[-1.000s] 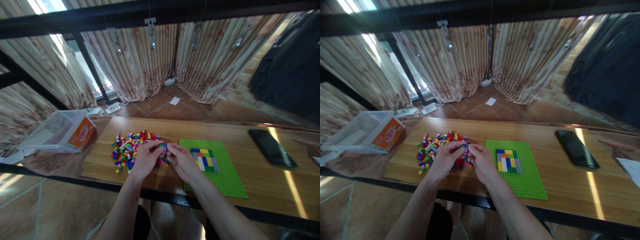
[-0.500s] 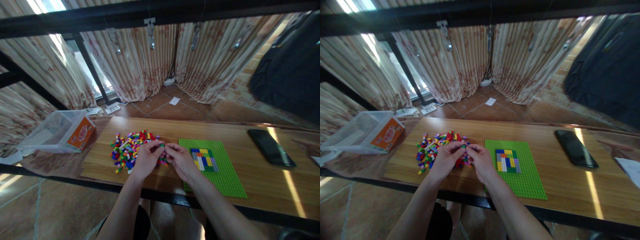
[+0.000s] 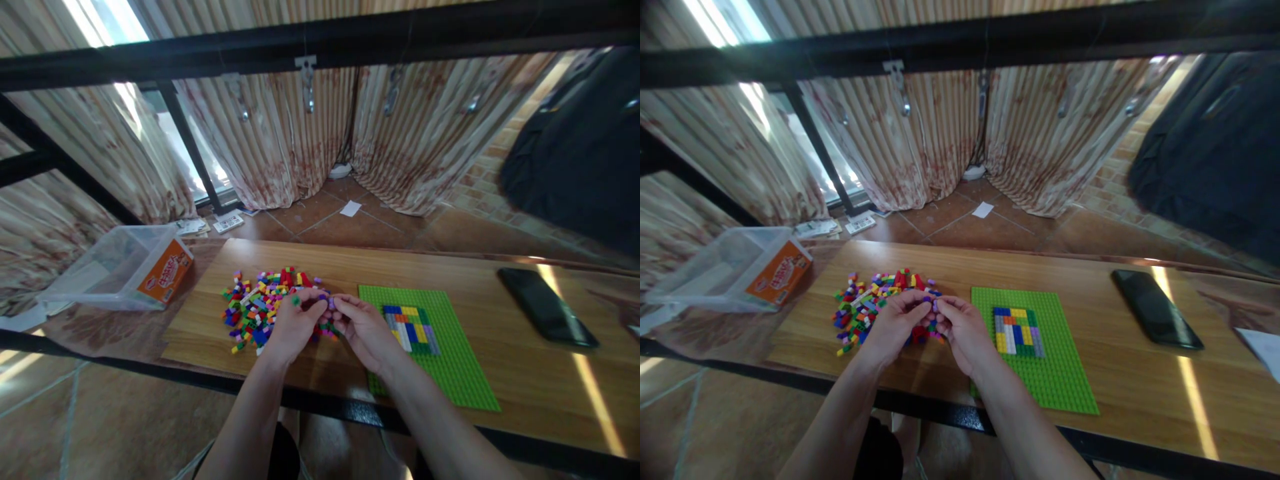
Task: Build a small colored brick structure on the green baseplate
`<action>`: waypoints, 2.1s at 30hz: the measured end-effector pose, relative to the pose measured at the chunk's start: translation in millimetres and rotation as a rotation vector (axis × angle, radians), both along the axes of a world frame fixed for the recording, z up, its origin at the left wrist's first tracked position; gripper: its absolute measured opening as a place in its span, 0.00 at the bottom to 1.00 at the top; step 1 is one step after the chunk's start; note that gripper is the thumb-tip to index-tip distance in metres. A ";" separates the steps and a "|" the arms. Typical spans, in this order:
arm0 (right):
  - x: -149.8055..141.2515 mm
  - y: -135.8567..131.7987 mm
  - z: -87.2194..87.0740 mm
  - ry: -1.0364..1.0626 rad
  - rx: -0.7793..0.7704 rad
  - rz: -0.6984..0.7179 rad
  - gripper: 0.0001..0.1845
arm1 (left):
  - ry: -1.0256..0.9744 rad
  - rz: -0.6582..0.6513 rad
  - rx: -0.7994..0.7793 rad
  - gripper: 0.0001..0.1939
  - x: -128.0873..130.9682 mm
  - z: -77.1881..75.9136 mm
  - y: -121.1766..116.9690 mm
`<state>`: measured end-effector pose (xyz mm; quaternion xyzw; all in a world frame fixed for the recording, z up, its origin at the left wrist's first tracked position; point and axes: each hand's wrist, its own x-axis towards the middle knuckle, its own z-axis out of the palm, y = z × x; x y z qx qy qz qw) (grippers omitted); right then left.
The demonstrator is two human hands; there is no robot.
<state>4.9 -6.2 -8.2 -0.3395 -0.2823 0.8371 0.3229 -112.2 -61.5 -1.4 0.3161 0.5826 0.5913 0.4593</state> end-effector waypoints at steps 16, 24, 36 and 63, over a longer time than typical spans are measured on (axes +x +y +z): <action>3.2 3.7 -11.1 -0.021 0.120 0.004 0.10 | 0.048 0.019 -0.069 0.04 -4.8 -5.8 3.4; 7.0 6.8 -3.5 -0.169 0.114 -0.102 0.15 | 0.044 0.060 -0.059 0.07 -18.5 -4.0 0.1; 19.7 44.0 -30.5 -0.759 0.850 -0.167 0.13 | 0.800 -0.123 -0.084 0.08 -36.1 2.0 -15.0; 9.2 4.5 -14.8 -0.532 0.998 -0.020 0.11 | 0.837 0.268 -0.150 0.08 -65.5 5.7 -27.3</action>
